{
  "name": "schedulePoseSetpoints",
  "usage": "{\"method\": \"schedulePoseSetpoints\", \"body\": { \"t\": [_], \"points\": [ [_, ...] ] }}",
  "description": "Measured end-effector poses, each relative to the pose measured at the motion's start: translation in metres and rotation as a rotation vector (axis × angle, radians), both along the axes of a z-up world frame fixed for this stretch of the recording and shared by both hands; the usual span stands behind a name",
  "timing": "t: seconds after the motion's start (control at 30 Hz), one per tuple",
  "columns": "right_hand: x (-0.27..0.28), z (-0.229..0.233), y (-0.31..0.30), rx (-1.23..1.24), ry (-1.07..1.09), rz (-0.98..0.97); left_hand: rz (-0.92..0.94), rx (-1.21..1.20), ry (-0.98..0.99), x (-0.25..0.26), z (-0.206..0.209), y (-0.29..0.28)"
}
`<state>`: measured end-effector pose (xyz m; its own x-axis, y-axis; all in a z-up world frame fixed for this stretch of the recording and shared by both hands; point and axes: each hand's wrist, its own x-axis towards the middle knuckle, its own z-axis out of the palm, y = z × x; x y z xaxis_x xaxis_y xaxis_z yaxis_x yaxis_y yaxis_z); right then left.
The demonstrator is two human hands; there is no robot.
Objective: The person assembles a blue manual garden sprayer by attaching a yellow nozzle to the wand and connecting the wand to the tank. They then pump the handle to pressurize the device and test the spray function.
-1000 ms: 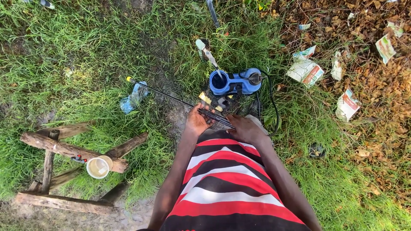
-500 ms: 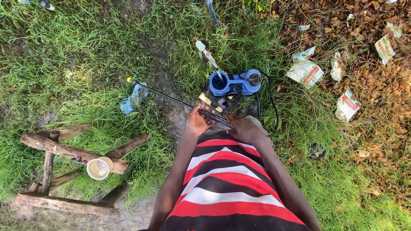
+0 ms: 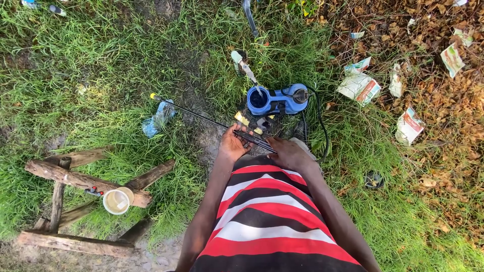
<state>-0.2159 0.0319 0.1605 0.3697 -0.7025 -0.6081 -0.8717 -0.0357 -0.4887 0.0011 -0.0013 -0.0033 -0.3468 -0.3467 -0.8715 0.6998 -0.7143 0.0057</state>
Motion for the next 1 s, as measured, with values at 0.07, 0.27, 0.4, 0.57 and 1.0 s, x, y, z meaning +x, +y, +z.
{"method": "schedulePoseSetpoints", "body": {
  "t": [0.07,0.27,0.4,0.57,1.0],
  "points": [
    [-0.002,-0.010,0.002,-0.004,0.001,-0.004,-0.001,-0.003,-0.005,0.001,-0.002,0.000],
    [-0.003,-0.026,0.003,-0.024,0.025,-0.008,-0.007,-0.016,-0.016,0.001,-0.005,-0.001],
    [0.000,-0.018,0.003,-0.037,0.043,-0.016,-0.025,-0.005,-0.041,0.004,-0.018,-0.001],
    [0.001,-0.008,0.000,-0.035,0.022,-0.021,-0.017,0.003,-0.042,0.001,-0.001,-0.004],
    [-0.002,-0.010,0.003,-0.074,-0.050,-0.049,-0.017,-0.004,-0.052,0.001,0.012,-0.006]
  ]
}}
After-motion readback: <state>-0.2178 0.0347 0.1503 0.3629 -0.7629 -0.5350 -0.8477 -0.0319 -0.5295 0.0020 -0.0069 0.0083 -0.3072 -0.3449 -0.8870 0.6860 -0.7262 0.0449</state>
